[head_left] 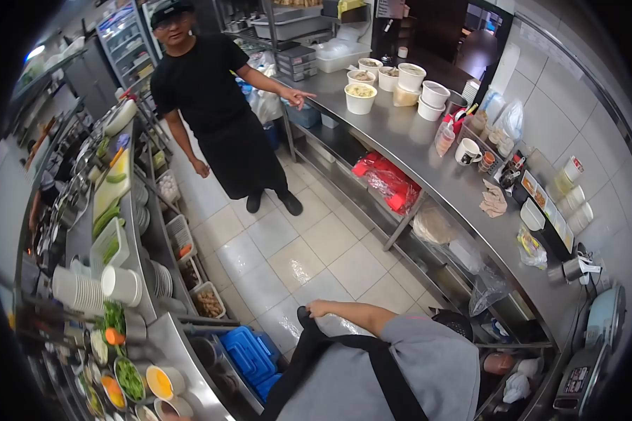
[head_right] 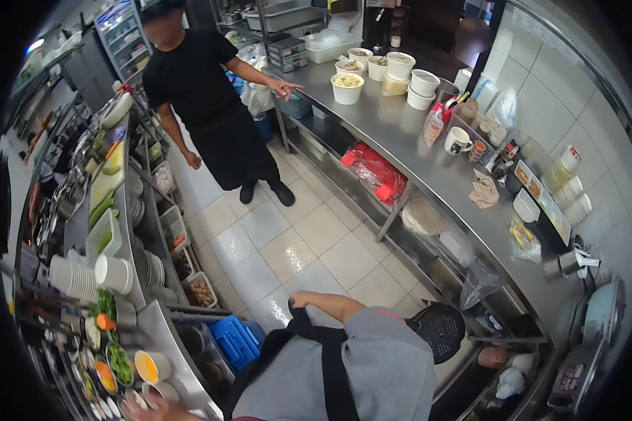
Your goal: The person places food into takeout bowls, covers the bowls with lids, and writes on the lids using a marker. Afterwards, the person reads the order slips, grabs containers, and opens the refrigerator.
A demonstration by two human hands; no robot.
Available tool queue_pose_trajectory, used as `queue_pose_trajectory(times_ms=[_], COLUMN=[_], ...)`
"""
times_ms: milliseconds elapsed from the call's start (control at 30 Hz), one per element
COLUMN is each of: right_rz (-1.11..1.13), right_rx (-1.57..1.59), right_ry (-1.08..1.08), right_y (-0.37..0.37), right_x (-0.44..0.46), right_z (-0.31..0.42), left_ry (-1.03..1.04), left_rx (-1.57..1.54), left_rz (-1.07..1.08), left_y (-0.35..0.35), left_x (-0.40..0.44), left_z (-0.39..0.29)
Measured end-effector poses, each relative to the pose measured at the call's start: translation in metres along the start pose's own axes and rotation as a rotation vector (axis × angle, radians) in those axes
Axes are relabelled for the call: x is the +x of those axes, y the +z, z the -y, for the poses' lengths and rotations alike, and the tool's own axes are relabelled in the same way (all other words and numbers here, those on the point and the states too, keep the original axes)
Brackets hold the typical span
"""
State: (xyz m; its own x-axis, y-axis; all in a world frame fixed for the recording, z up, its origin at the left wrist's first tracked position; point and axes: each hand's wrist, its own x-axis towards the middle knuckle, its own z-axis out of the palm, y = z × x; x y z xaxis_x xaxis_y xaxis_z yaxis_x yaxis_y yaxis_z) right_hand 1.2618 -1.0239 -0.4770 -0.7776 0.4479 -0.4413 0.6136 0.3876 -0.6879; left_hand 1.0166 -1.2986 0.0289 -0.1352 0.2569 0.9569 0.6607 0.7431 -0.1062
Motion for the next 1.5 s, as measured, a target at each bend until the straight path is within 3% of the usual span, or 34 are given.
queue_pose_trajectory(times_ms=[33, 100, 133, 200, 233, 300, 333, 367, 400, 433, 467, 500, 533, 567, 600, 667, 767, 867, 933, 967, 1033, 1067, 1100, 1167, 1200, 1233, 1267, 1300, 1367, 1467, 1500], right_rz=[0.100, 0.037, 0.080, 0.182, 0.212, 0.174, 0.077, -0.290, -0.790, -1.040, -1.265, -1.502, -1.368, -1.402, -1.297, -1.311, -1.218, -1.193, -1.188, -1.156, -0.734, -0.668, -0.294, -0.186, -0.020, 0.399, 0.556, 0.349, 0.577, 0.608, 0.635], right_rx=[-0.028, -0.024, 0.142, 0.485, 0.622, 0.927, 1.043, 0.862, 0.102, 0.367, 0.181, 0.184, 0.296, 0.165, 0.293, 0.211, 0.266, 0.278, 0.353, 0.520, 0.525, 0.583, 0.580, -0.290, -0.449, -0.527, -0.381, -0.082, -0.029, 0.054, 0.074], right_ry=[-0.008, -0.084, 0.045, 0.306, 0.360, 0.297, 0.249, 0.485, 0.381, 0.521, 0.467, 0.473, 0.653, 0.717, 0.793, 0.857, 0.868, 0.665, 0.224, -0.118, -0.140, -0.310, 0.029, 0.103, 0.116, -0.229, -0.340, -0.732, -0.779, -0.876, -0.752], right_y=[0.001, -0.021, -0.046, -0.103, -0.116, -0.135, -0.159, -0.250, -0.253, -0.363, -0.422, -0.493, -0.559, -0.604, -0.651, -0.711, -0.757, -0.755, -0.728, -0.710, -0.674, -0.625, -0.609, -0.487, -0.470, -0.475, -0.510, -0.443, -0.463, -0.450, -0.439], right_x=[0.021, 0.027, 0.025, 0.009, 0.021, 0.073, 0.094, 0.057, 0.126, 0.054, 0.051, 0.011, -0.022, -0.033, -0.058, -0.054, -0.063, -0.070, -0.069, -0.055, -0.007, 0.059, 0.078, 0.173, 0.179, 0.187, 0.169, 0.210, 0.217, 0.278, 0.305], right_z=[0.006, 0.045, 0.069, 0.103, 0.092, 0.018, -0.024, 0.010, -0.111, -0.045, -0.092, -0.068, -0.056, -0.079, -0.066, -0.124, -0.135, -0.111, -0.066, -0.043, -0.018, -0.046, -0.023, -0.053, -0.024, 0.008, 0.079, 0.060, 0.142, 0.181, 0.179], left_ry=[-0.079, 0.020, -0.097, -0.090, -0.048, 0.391, 0.483, 0.499, 0.573, 0.592, 0.612, 0.629, 0.567, 0.577, 0.589, 0.575, 0.341, 0.156, 0.046, -0.003, -0.110, -0.158, -0.210, -0.306, -0.350, -0.391, -0.431, -0.470, -0.551, -0.703, -0.757], left_rx=[-0.216, -0.310, -0.571, -0.836, -0.965, -0.780, -0.746, -0.720, -0.927, -1.009, -1.091, -1.174, -1.242, -1.079, -0.907, -0.639, -0.592, -0.599, -0.615, -0.623, -0.633, -0.639, -0.643, -0.638, -0.637, -0.630, -0.617, -0.605, -0.575, -0.536, -0.524], left_rz=[-0.039, 0.259, 0.422, 0.825, 1.174, 1.700, 1.836, 1.925, 1.787, 1.745, 1.701, 1.660, 1.695, 1.764, 1.821, 1.913, 1.976, 1.995, 1.998, 1.993, 1.970, 1.962, 1.949, 1.930, 1.922, 1.915, 1.917, 1.919, 1.922, 1.907, 1.894], left_y=[0.040, 0.097, 0.125, 0.186, 0.211, 0.244, 0.254, 0.256, 0.264, 0.270, 0.276, 0.284, 0.314, 0.327, 0.336, 0.355, 0.378, 0.403, 0.416, 0.420, 0.419, 0.415, 0.409, 0.401, 0.400, 0.401, 0.402, 0.404, 0.408, 0.415, 0.419], left_x=[-0.012, -0.004, -0.004, -0.021, -0.029, -0.044, -0.048, -0.045, -0.055, -0.059, -0.061, -0.067, -0.112, -0.142, -0.158, -0.184, -0.195, -0.189, -0.183, -0.179, -0.176, -0.174, -0.175, -0.174, -0.176, -0.180, -0.185, -0.188, -0.200, -0.221, -0.227], left_z=[-0.031, -0.073, -0.095, -0.126, -0.139, -0.173, -0.199, -0.230, -0.250, -0.270, -0.291, -0.310, -0.315, -0.318, -0.322, -0.333, -0.355, -0.375, -0.386, -0.390, -0.392, -0.392, -0.391, -0.387, -0.385, -0.382, -0.376, -0.370, -0.354, -0.321, -0.309])
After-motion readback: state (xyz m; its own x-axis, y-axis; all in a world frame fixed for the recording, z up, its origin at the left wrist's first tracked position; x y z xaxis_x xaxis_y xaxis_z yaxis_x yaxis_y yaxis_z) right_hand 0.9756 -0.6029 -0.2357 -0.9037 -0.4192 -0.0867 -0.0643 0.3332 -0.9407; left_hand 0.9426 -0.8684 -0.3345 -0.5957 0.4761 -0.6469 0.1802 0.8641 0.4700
